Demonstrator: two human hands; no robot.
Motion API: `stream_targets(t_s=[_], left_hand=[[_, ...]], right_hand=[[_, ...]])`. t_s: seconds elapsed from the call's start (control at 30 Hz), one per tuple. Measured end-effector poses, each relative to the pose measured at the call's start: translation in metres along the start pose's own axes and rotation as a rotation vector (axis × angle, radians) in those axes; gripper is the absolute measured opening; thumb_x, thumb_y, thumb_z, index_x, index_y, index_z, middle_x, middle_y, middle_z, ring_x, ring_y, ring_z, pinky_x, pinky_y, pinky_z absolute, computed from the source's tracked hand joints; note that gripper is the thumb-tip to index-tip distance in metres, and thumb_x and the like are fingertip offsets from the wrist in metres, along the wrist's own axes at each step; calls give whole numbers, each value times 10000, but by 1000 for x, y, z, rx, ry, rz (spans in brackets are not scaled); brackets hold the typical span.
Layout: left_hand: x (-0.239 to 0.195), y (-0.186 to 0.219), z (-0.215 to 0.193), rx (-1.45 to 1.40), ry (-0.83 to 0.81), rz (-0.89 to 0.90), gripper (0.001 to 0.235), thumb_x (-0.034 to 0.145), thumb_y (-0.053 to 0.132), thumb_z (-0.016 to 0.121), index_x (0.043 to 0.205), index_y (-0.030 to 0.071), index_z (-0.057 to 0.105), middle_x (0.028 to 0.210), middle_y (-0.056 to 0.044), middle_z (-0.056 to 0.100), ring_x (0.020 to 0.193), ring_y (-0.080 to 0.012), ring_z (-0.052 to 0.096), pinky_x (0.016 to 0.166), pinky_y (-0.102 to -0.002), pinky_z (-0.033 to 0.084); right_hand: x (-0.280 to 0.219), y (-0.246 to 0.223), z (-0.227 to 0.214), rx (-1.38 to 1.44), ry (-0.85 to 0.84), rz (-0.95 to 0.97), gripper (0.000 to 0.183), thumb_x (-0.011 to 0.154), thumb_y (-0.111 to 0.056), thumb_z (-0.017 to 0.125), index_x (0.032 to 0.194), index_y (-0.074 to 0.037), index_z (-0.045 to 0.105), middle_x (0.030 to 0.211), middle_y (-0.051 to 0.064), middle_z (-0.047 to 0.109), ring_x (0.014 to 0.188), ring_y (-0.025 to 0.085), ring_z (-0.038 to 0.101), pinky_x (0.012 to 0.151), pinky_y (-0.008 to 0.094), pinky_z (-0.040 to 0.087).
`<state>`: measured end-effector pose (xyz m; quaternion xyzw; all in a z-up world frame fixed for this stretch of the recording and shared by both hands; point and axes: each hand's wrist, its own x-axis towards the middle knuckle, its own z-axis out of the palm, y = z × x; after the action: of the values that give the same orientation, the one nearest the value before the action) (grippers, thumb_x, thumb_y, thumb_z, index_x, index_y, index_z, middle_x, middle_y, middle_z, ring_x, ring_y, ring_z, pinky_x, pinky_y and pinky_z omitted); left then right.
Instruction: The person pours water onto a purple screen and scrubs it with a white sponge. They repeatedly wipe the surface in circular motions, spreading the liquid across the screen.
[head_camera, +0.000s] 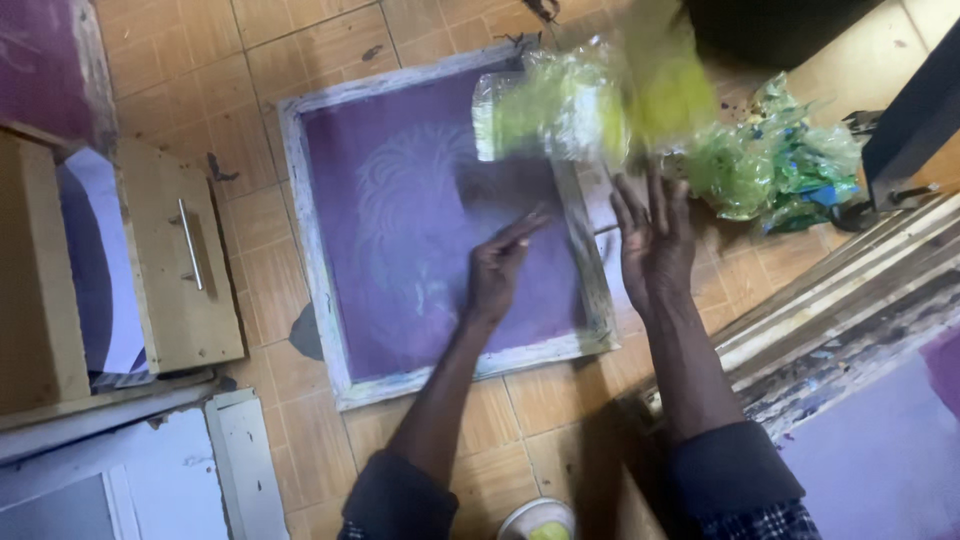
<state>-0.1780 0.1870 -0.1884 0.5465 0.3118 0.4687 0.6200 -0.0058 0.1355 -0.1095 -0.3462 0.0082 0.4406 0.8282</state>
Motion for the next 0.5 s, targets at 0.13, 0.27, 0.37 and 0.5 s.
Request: stream_targets(t_s=[0.13,0.27,0.37,0.5], left_hand=[[-21,-64,-72,160,174,-183,423,933,-14,607,1348,36,675,1300,-205,689,1248,-318,628,1097,-439,480],[-46,-76,-110,363,352,-185,431,894,-72,614,1307,30,686,1301,-221,670,1242,-346,616,1100,-461,463],[-62,-101,-153,637,483,-55,460,798,-98,676,1230,58,710,1256,-179,671,1236,-366,614,1104,-479,436],[-79,-108,-200,1025,629,67,538,673,-105,793,1168,91,715,1199,-132,669,1241,-366,582,1121,-510,388]], right_hand=[[-16,30,-28,-237,40,35,232,1015,-211,623,1202,-207,485,1372,64,644,1188,361,703,867,303,637],[0,81,-90,-825,-11,191,250,966,-73,649,1210,-97,702,1240,138,711,1057,308,728,811,332,616],[18,102,-134,-1134,-59,158,234,924,-118,730,1153,-155,762,1202,113,741,1062,320,723,840,401,609],[31,114,-172,-1400,51,34,210,877,-165,778,1065,-258,795,1220,8,735,1080,317,719,925,432,583]])
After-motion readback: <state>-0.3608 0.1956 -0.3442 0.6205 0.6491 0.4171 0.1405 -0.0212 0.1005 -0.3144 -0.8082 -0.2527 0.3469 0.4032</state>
